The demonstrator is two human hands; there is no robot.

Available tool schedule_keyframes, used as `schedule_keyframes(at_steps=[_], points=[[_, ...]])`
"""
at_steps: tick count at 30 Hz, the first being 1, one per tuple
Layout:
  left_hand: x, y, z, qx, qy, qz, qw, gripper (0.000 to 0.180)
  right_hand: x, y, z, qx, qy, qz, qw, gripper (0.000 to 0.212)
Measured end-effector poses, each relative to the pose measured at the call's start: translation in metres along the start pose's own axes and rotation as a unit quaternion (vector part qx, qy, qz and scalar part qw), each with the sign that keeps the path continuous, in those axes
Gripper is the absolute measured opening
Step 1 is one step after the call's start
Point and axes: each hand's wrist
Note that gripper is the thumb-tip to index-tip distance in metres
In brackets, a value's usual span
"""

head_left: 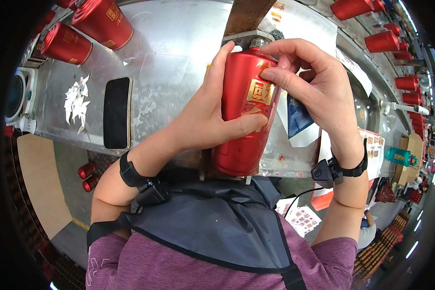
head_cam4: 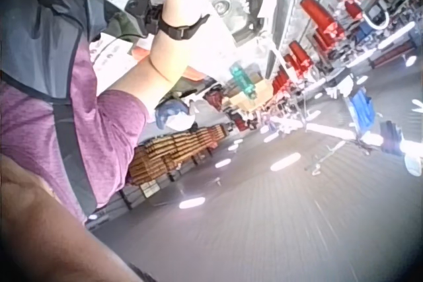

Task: Applying labels and cleaning red metal bottles on an assembly line.

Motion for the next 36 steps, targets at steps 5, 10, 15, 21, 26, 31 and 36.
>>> schedule_keyframes(at_steps=[5,10,15,21,26,31,36], points=[[0.0008,-0.0005,-0.002,-0.006,0.002,-0.011,1.0,0.12,-0.0005,-0.0026,-0.0026,0.028,-0.003,-0.006,1.0,0.024],[0.0025,-0.0005,-0.0017,0.019,0.0,-0.013,1.0,0.12,-0.001,-0.0042,-0.0037,0.033,-0.011,-0.007,0.999,0.024],[0.0033,-0.0031,-0.0006,0.024,0.002,-0.009,1.0,0.117,-0.0003,-0.0062,-0.0053,0.033,-0.014,-0.011,0.999,0.024],[0.0038,-0.0018,-0.0011,-0.012,0.006,-0.002,1.0,0.112,0.0003,-0.0071,-0.0043,0.012,-0.02,0.004,1.0,0.023],[0.0041,-0.0018,-0.0018,-0.013,0.006,-0.006,1.0,0.111,-0.0004,-0.0089,-0.0043,0.017,-0.018,0.005,1.0,0.022],[0.0034,-0.0017,-0.0022,-0.011,0.007,-0.003,1.0,0.111,-0.0005,-0.0088,-0.0028,0.022,-0.009,0.009,1.0,0.023],[0.0043,-0.0021,-0.0002,-0.013,0.011,0.0,1.0,0.112,0.0011,-0.0103,-0.0037,0.041,-0.004,0.009,0.999,0.023]])
Point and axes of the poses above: each hand's wrist, its own x-axis towards the middle knuckle, its own z-axis out of the back of the hand, y = z × x, and after that the axes turned 13 degrees about -x, right-handed
